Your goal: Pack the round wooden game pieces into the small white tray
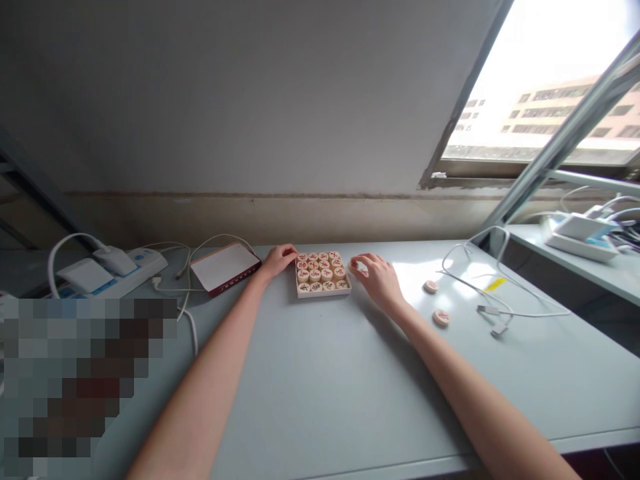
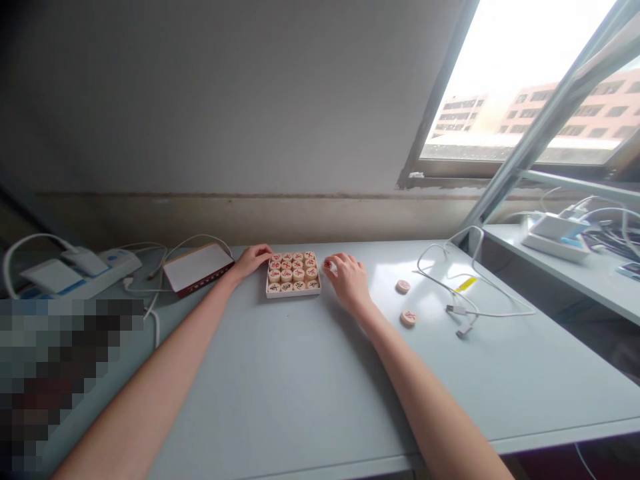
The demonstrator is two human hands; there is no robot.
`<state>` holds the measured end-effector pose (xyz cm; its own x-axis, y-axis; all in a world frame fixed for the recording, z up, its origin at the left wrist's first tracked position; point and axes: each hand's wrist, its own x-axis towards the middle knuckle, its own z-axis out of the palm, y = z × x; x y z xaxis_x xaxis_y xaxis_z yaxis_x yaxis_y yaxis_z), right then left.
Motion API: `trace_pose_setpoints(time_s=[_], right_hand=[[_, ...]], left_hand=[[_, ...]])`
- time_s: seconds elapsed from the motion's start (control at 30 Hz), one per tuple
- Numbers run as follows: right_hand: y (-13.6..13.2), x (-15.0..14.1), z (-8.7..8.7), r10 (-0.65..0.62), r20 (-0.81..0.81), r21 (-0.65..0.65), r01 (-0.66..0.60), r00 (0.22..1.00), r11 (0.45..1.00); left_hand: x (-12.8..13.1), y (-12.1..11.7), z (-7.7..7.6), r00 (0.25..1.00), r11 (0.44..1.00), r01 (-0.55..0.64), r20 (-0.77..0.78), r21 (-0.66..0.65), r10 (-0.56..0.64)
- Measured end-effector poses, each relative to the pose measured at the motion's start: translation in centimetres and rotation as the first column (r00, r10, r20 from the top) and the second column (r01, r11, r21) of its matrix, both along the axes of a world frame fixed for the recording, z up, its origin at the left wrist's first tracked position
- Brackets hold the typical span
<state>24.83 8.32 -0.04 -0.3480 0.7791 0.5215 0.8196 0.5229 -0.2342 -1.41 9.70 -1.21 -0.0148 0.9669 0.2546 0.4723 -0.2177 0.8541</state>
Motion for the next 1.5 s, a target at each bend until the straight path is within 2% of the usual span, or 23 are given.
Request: trace_pose_setpoints(time_s=[0.07, 0.13, 0.2, 0.33, 0.47, 0.63, 0.73, 0.8, 0.87, 0.93, 1.03, 1.1, 1.2, 1.33, 1.43, 1.5], right_hand=[[-0.7, -0.8, 0.4, 0.050, -0.105, 0.036, -0.046, 0.993, 0.998], [-1.8, -1.9, 0.8, 0.151, -0.137, 0.027, -0.149, 0.979, 0.988], [-3.1, -3.2, 1.0, 0.234, -0.078, -0.002, -0.235, 0.969, 0.972], [-5.0, -4.8, 1.1, 0.331, 0.030, -0.030, -0.330, 0.943, 0.944], [-5.3, -4.9, 0.9, 0.391, 0.062, -0.044, -0.389, 0.918, 0.920], [-5.2, -4.8, 1.0, 0.402, 0.069, -0.021, -0.402, 0.913, 0.916], [-4.7, -4.2, 1.4, 0.333, 0.099, 0.025, -0.337, 0.938, 0.941], [-3.8, -3.2, 1.7, 0.203, 0.132, 0.060, -0.212, 0.970, 0.975], [-2.7, -1.8, 1.8, 0.022, 0.169, 0.066, -0.034, 0.985, 0.997], [-1.7, -0.2, 1.7, -0.132, 0.224, 0.002, 0.135, 0.966, 0.991], [-0.9, 1.5, 1.5, -0.180, 0.293, -0.174, 0.238, 0.939, 0.956], [-0.8, 2.0, 1.5, -0.139, 0.282, -0.250, 0.213, 0.949, 0.945], [-0.9, 1.8, 1.6, -0.114, 0.251, -0.278, 0.184, 0.961, 0.943], [-0.9, 1.2, 2.0, -0.104, 0.146, -0.186, 0.131, 0.984, 0.974], [-1.3, 0.6, 2.3, 0.101, 0.022, -0.149, -0.096, 0.995, 0.984], [-1.9, -0.1, 2.4, 0.284, -0.019, -0.187, -0.282, 0.959, 0.941]], left_hand=[[0.1, 0.0, 0.1, 0.999, 1.000, 0.029, 0.046, -0.008, -0.028], [0.1, -0.1, 0.1, 0.996, 0.997, 0.066, 0.067, -0.027, -0.064], [0.2, -0.1, 0.2, 0.993, 0.994, 0.105, 0.060, -0.036, -0.103], [0.4, -0.2, 0.2, 0.990, 0.991, 0.131, 0.047, -0.039, -0.130], [0.5, -0.3, 0.3, 0.991, 0.991, 0.125, 0.048, -0.041, -0.123], [0.6, -0.2, 0.3, 0.995, 0.995, 0.093, 0.026, -0.043, -0.092], [0.5, -0.1, 0.1, 0.997, 0.996, 0.081, 0.018, -0.049, -0.080], [0.4, 0.1, -0.1, 0.997, 0.995, 0.077, 0.019, -0.056, -0.076], [0.3, 0.1, -0.2, 0.997, 0.995, 0.074, 0.022, -0.063, -0.073], [0.3, 0.2, -0.3, 0.997, 0.995, 0.073, 0.021, -0.061, -0.071], [0.3, 0.2, -0.3, 0.997, 0.996, 0.073, 0.015, -0.046, -0.073], [0.3, 0.2, -0.3, 0.997, 0.997, 0.072, 0.009, -0.039, -0.072], [0.4, 0.0, -0.3, 0.998, 0.997, 0.066, 0.002, -0.038, -0.066], [0.6, -0.2, -0.1, 0.999, 0.998, 0.045, -0.008, -0.040, -0.045], [0.8, -0.4, 0.1, 0.999, 0.998, 0.046, 0.006, -0.049, -0.046], [0.8, -0.4, 0.1, 0.998, 0.997, 0.059, 0.024, -0.052, -0.058]])
